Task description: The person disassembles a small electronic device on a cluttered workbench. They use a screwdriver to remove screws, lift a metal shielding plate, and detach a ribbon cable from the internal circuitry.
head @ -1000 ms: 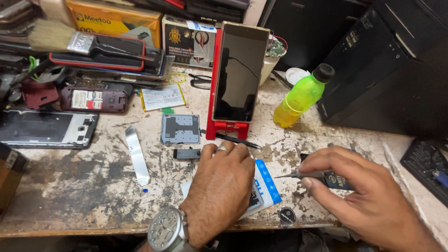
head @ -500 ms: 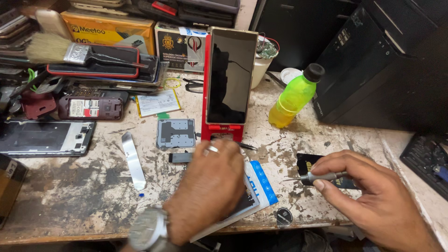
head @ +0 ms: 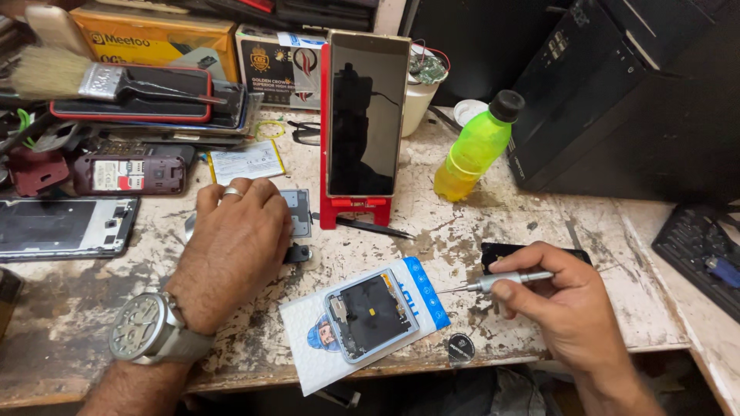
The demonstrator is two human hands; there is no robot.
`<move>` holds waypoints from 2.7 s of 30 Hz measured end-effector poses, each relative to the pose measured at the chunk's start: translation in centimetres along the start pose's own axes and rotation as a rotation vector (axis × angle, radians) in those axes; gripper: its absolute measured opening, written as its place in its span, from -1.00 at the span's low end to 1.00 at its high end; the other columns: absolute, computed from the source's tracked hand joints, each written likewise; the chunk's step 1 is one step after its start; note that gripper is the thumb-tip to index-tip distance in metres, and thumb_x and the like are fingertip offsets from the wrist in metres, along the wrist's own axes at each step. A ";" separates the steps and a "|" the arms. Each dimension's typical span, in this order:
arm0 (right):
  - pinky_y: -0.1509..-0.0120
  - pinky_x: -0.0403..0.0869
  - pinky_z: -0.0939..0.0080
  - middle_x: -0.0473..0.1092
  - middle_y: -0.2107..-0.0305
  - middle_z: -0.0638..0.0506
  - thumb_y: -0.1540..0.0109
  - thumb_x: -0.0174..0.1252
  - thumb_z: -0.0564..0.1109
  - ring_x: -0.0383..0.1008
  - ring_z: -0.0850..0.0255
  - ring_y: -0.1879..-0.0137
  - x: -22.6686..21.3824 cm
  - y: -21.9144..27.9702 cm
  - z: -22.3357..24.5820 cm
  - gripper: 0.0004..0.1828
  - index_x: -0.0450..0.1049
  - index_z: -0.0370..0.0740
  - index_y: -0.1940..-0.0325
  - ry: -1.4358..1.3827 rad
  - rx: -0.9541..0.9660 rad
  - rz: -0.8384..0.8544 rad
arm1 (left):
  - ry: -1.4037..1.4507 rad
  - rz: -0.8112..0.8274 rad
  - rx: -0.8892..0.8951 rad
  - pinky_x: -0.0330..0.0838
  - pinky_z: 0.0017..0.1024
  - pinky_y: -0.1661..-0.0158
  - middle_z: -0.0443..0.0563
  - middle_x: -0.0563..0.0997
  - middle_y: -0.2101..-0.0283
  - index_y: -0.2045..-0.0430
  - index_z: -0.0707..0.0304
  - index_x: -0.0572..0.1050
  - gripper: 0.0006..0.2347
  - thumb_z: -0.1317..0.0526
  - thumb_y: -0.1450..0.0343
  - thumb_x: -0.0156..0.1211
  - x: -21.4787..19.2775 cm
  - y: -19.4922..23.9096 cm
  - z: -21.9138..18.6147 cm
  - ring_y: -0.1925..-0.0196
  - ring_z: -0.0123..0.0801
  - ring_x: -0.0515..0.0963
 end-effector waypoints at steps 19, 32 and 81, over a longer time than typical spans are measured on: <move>0.19 0.63 0.25 0.56 0.35 -0.07 -0.10 0.33 -0.24 0.63 0.20 0.23 5.6 6.1 -0.8 -0.81 0.60 -0.29 0.20 0.324 -0.196 -0.179 | 0.061 -0.121 -0.053 0.18 -0.02 -0.15 -0.07 0.63 0.22 0.46 0.10 0.67 -0.92 0.17 -0.34 0.32 -1.5 1.3 0.7 0.03 -0.23 0.56; 0.20 0.60 0.26 0.57 0.41 0.00 -0.03 0.43 -0.22 0.67 0.28 0.24 8.3 7.6 0.7 -0.74 0.66 -0.15 0.19 0.621 -0.391 -0.189 | 0.091 -0.222 -0.048 0.20 -0.03 -0.08 -0.07 0.63 0.17 0.41 0.11 0.65 -0.92 0.18 -0.33 0.33 -2.0 1.6 0.9 0.01 -0.19 0.56; 0.19 0.58 0.18 0.49 0.48 -0.02 -0.14 0.28 0.02 0.61 0.09 0.21 15.2 8.9 0.6 -0.80 0.54 -0.14 0.37 1.485 -0.572 0.160 | 0.396 -0.095 0.175 -0.03 0.17 -0.24 0.21 0.43 -0.24 -0.26 0.33 0.31 -0.21 -0.27 -0.24 0.25 4.8 7.5 -8.5 -0.27 -0.04 0.37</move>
Point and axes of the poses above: each hand's wrist, its own y-axis away from the middle knuckle, its own x-axis out of the palm, z = x × y, the point moved 6 cm from there along -y, towards the middle knuckle
